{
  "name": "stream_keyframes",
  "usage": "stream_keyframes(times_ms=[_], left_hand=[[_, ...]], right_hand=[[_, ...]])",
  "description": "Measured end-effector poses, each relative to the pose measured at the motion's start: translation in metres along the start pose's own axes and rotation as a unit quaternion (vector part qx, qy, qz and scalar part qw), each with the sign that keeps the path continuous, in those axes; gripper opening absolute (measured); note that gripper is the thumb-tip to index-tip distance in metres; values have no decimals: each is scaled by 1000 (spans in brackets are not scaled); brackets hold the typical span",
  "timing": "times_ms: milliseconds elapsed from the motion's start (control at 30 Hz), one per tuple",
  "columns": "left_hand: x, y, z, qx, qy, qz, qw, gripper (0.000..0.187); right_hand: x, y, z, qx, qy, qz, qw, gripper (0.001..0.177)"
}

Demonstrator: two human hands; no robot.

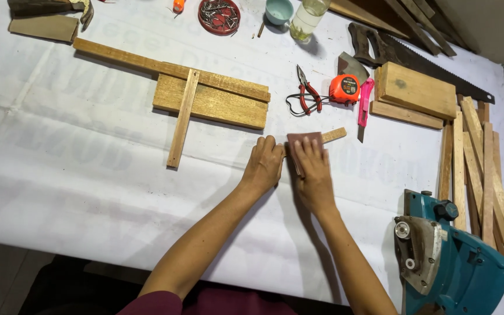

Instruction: Sanding small pieces of wood on a workbench.

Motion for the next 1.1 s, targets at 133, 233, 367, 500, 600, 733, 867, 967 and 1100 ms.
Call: stream_keyframes(times_ms=[133, 233, 367, 500, 600, 733, 867, 967, 1100], left_hand=[[4, -6, 2, -24, 14, 47, 999, 8], [5, -3, -1, -7, 4, 46, 999, 11], [4, -5, -2, -43, -5, 50, 998, 15], [3, -11, 1, -55, 0, 79, 995, 22], [4, -11, 0, -60, 3, 82, 995, 24], [4, -12, 3, -60, 3, 82, 995, 22], [2, -11, 8, -26, 12, 57, 998, 22], [2, -8, 7, -25, 14, 55, 998, 21], [0, -1, 3, -24, 13, 44, 999, 18]], right_hand=[[5, -25, -8, -45, 6, 25, 999, 63], [3, -23, -21, -24, -10, 42, 999, 62], [1, -16, -49, -9, -10, 30, 999, 61], [-4, -5, -77, 3, -41, 21, 999, 63], [-7, 1, -94, 28, -72, 15, 997, 62], [-5, 5, -85, 42, -93, 4, 995, 61], [1, -1, -35, 15, -44, -20, 999, 65], [3, -22, -15, -4, -21, 1, 1000, 63], [0, -31, -24, -6, -14, 32, 999, 64]])
Point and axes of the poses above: each hand's wrist, its own x-axis away from the middle knuckle, its own y-axis out of the back of the hand, z = x × y, the point moved 4 cm from there along -x, towards the middle knuckle, and after that the axes turned 10 degrees about -x, right-handed, at the moved point
